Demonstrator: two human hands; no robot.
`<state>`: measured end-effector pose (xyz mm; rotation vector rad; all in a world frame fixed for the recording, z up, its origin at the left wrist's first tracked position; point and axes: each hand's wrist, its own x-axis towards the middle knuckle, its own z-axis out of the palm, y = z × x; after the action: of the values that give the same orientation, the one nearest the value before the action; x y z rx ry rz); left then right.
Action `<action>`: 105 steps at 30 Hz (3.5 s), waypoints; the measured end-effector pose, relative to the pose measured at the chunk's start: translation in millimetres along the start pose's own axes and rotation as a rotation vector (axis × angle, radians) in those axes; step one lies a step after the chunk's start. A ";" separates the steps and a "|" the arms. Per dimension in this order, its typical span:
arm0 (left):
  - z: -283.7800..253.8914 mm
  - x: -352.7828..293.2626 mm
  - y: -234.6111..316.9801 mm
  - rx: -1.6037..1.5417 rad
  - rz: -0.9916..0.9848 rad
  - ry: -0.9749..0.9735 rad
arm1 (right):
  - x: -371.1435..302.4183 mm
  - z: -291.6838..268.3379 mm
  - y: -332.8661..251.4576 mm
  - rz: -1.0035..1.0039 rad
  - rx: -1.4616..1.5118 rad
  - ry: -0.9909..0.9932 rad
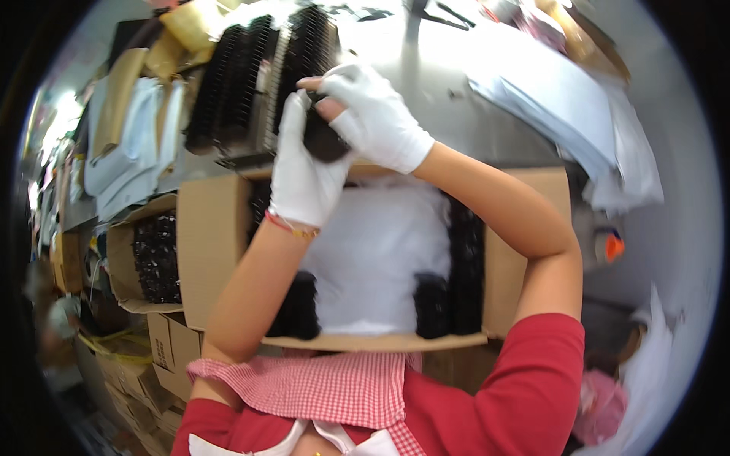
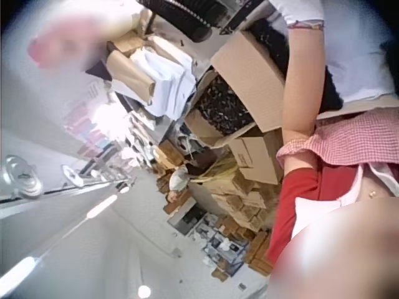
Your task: The person repeatedly picks up small black cylindrical objects from a cardboard box and places them onto a metal rack. They then carry the filled rack to a nearby storage area and return with an empty one to continue the process.
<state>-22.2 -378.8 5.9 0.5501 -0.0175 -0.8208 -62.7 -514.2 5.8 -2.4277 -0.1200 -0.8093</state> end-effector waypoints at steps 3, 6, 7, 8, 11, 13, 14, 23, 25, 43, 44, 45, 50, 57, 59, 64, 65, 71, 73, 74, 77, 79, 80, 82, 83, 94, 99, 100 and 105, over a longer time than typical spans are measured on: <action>-14.2 -9.4 -22.1 -0.087 -0.188 -0.089 | -48.4 -17.0 -28.6 0.079 -0.039 -0.157; -40.9 -41.0 -68.5 0.547 0.113 -0.349 | -90.0 -45.2 -42.7 0.292 -0.087 -0.291; -46.5 -52.8 -73.9 0.358 -0.105 -0.349 | -105.2 -53.5 -45.6 0.335 -0.119 -0.346; -46.4 -65.5 -76.4 0.174 -0.317 -0.308 | -120.5 -62.1 -47.4 0.369 -0.086 -0.373; -34.8 -106.1 -74.3 0.350 -0.564 -0.031 | -166.3 -75.5 -64.2 0.463 -0.094 -0.447; -57.8 -113.9 -89.4 0.411 -0.593 -0.075 | -193.3 -69.9 -66.1 0.429 -0.156 -0.560; -61.5 -116.1 -93.1 0.444 -0.607 -0.098 | -198.6 -68.8 -72.2 0.426 -0.202 -0.636; -75.3 -138.4 -147.2 0.165 -0.678 0.025 | -228.8 -27.9 -81.5 0.420 -0.396 -0.486; -85.8 -131.0 -148.0 0.190 -0.783 0.043 | -231.1 -28.9 -82.6 0.369 -0.448 -0.492; -186.1 -9.5 132.3 1.432 0.468 0.310 | 5.5 100.6 -105.1 0.696 0.559 -0.019; -184.0 -4.8 134.9 1.531 0.443 0.284 | 22.3 125.8 -92.2 0.727 0.658 0.097; -186.3 2.9 135.9 1.627 0.415 0.257 | 36.7 146.0 -80.3 0.757 0.755 0.214; -192.3 34.7 141.8 1.436 0.281 -0.064 | 57.8 187.4 -16.0 0.823 0.935 0.254; -209.1 39.4 140.5 1.465 0.312 -0.054 | 76.1 192.1 -70.8 0.602 0.506 0.096; -196.3 29.8 145.9 1.512 0.365 -0.026 | 71.9 203.7 -80.1 0.495 0.264 0.198; -204.9 29.5 133.7 1.626 0.585 0.020 | 65.9 229.3 -64.0 0.116 -0.228 0.295; -201.1 21.8 142.6 1.656 0.495 0.010 | 70.5 220.2 -66.4 0.130 -0.231 0.287; -135.7 -51.0 165.2 -0.097 -0.020 0.048 | 62.4 164.2 -142.9 0.355 0.032 -0.020; -140.6 -41.6 168.8 -0.381 -0.186 0.069 | 62.3 162.3 -148.8 0.145 0.008 -0.301; -141.4 -39.3 169.2 -0.329 -0.227 0.108 | 64.8 155.3 -136.9 0.214 0.104 -0.278; -136.3 -33.5 168.7 0.021 -0.245 0.123 | 87.2 152.9 -87.0 0.651 0.261 0.176; -143.3 -16.3 154.6 0.328 -0.227 0.026 | 102.5 159.8 -46.6 0.735 0.185 0.212; -139.7 -9.6 148.3 0.679 -0.074 -0.074 | 111.5 164.3 -23.8 0.757 0.272 0.160; -148.0 10.5 131.6 1.412 0.504 -0.130 | 124.4 179.0 -10.4 0.808 0.653 0.167; -146.9 14.0 129.7 1.689 0.679 -0.108 | 129.3 181.6 -9.5 0.834 0.809 0.151; -151.3 6.5 114.8 2.030 0.639 -0.094 | 117.3 214.9 -24.7 0.170 -0.207 -0.063; -146.1 7.3 126.4 1.597 0.396 -0.096 | 131.2 183.3 -38.9 0.091 -0.323 0.041; -145.1 6.3 130.2 1.177 0.314 -0.067 | 131.3 172.6 -55.9 0.183 -0.183 0.047; -112.3 -8.3 157.2 -0.205 -0.225 0.039 | 95.0 125.7 -92.1 0.126 0.094 -0.482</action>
<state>105.4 -235.1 -15.0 0.3778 0.1651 -1.0176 57.0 -377.6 23.6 -2.4642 -0.1810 -0.1488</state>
